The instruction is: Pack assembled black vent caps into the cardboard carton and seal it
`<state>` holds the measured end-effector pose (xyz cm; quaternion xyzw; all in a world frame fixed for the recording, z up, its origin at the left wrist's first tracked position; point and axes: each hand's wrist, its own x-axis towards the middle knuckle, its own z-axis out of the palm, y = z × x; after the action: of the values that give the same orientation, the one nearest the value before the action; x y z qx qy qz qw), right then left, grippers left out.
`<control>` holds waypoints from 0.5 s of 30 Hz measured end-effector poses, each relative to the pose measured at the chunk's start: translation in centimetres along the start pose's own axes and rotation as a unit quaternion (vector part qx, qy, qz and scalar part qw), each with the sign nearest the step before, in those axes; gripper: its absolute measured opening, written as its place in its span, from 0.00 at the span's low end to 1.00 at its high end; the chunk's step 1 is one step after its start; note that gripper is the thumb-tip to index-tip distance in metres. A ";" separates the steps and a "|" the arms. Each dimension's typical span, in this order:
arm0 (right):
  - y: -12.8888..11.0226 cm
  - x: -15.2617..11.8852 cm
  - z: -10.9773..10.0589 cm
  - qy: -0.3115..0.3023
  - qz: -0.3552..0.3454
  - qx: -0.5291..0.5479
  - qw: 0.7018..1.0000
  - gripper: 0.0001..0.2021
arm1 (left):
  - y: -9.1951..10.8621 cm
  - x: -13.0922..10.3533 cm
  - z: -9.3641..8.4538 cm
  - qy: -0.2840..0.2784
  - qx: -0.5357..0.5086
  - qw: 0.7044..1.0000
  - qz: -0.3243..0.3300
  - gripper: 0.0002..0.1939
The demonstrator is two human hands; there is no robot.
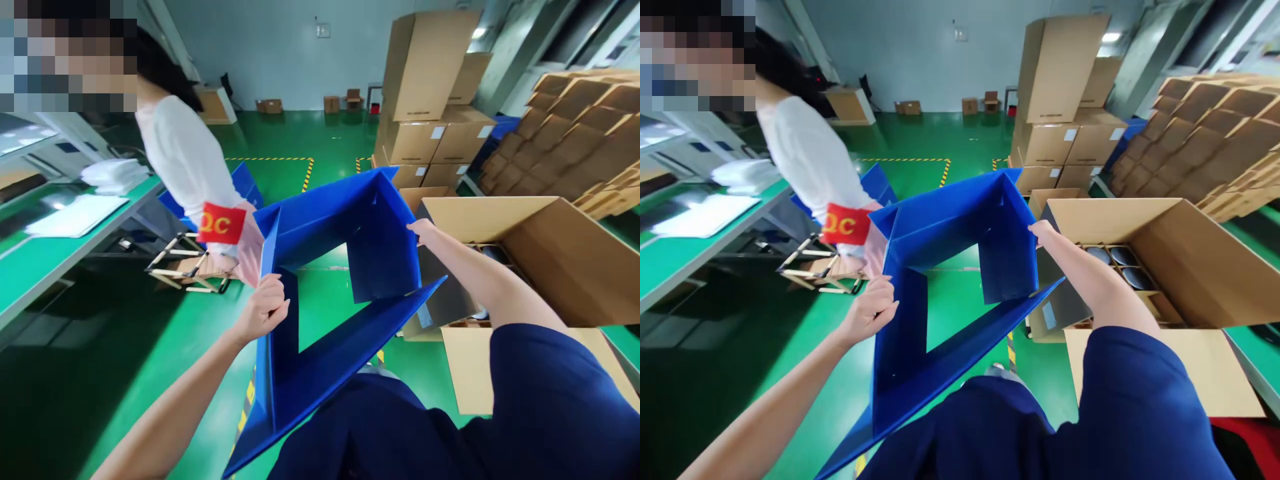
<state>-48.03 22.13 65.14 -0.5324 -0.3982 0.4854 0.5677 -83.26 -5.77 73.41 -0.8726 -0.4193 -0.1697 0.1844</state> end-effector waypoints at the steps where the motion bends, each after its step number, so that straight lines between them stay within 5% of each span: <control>1: -1.1 1.4 -1.0 0.001 0.014 0.007 1.000 0.11 | -1.9 0.3 -0.2 0.022 0.024 0.999 -0.031 0.16; 3: -2.7 4.1 -2.5 0.003 0.033 0.024 0.999 0.07 | -6.5 0.8 0.0 0.076 0.070 0.984 -0.143 0.03; 6: -4.3 7.6 -2.5 -0.002 0.054 0.096 0.994 0.04 | -14.7 1.7 1.8 0.075 0.053 0.932 -0.349 0.31; 8: -5.2 10.3 -0.7 0.008 0.068 0.153 0.986 0.04 | -20.2 3.4 3.4 0.015 0.009 0.903 -0.429 0.33; 12: -7.1 18.6 4.2 0.055 0.095 0.227 0.968 0.03 | -29.8 11.3 5.1 -0.018 0.014 0.918 -0.396 0.31; 15: -8.0 27.0 7.1 0.089 0.128 0.295 0.943 0.01 | -35.0 19.8 3.8 -0.054 0.021 0.954 -0.294 0.32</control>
<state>-48.15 50.28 72.16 -0.4289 -0.1137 0.6005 0.6653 -98.82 29.52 85.26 -0.7143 -0.6701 -0.1604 0.1223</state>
